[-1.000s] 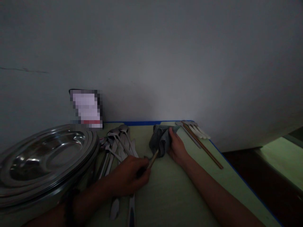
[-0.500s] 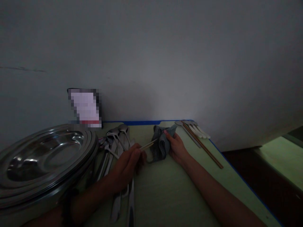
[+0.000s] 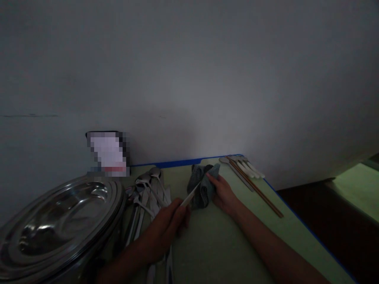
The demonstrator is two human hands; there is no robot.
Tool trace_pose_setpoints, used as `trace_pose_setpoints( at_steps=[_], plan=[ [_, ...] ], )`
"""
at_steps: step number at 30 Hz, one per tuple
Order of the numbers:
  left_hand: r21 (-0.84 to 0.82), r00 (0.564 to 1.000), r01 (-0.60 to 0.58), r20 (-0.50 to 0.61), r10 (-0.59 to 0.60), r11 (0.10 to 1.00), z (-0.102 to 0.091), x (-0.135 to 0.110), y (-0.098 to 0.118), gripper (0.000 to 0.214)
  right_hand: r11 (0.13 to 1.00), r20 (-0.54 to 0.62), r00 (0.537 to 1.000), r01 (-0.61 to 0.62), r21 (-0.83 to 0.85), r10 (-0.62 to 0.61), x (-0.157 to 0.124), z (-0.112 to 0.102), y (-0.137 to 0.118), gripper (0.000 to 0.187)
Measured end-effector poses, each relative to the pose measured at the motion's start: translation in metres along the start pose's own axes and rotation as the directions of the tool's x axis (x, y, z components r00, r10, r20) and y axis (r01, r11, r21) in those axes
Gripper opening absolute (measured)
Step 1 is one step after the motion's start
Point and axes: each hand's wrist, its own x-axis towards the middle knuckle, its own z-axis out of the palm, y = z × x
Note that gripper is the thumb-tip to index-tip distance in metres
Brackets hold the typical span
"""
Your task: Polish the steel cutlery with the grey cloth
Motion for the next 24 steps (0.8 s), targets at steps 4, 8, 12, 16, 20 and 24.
trace_pose_setpoints(
  at_steps=[4, 8, 12, 16, 20, 24],
  plan=[
    [0.036, 1.0, 0.01, 0.001, -0.01, 0.999, -0.002, 0.004, -0.002, 0.033, 0.998, -0.014, 0.999, 0.039, 0.04, -0.038, 0.0, 0.002, -0.002, 0.036],
    [0.108, 0.998, 0.021, 0.054, -0.027, 0.994, -0.003, 0.004, -0.003, 0.031, 0.994, -0.041, 0.999, -0.006, 0.113, 0.011, 0.003, 0.002, -0.002, 0.028],
    [0.103, 0.997, 0.014, 0.075, -0.022, 0.995, -0.002, 0.002, -0.004, 0.032, 0.996, -0.02, 0.999, -0.042, 0.075, 0.044, 0.004, 0.003, -0.001, 0.02],
    [-0.009, 0.998, 0.028, 0.06, -0.027, 1.0, -0.001, 0.0, -0.007, 0.033, 0.999, -0.026, 1.0, -0.009, 0.039, 0.01, 0.002, 0.005, -0.001, 0.02],
    [-0.185, 1.0, -0.005, -0.031, -0.001, 0.983, 0.0, 0.001, -0.01, 0.034, 0.999, 0.02, 0.999, 0.037, -0.023, -0.037, -0.001, 0.004, -0.001, 0.024],
    [-0.267, 0.994, -0.028, -0.107, 0.0, 0.963, 0.0, 0.002, -0.011, 0.037, 0.998, 0.021, 0.999, 0.049, -0.042, -0.049, -0.002, 0.003, -0.001, 0.02]
  ],
)
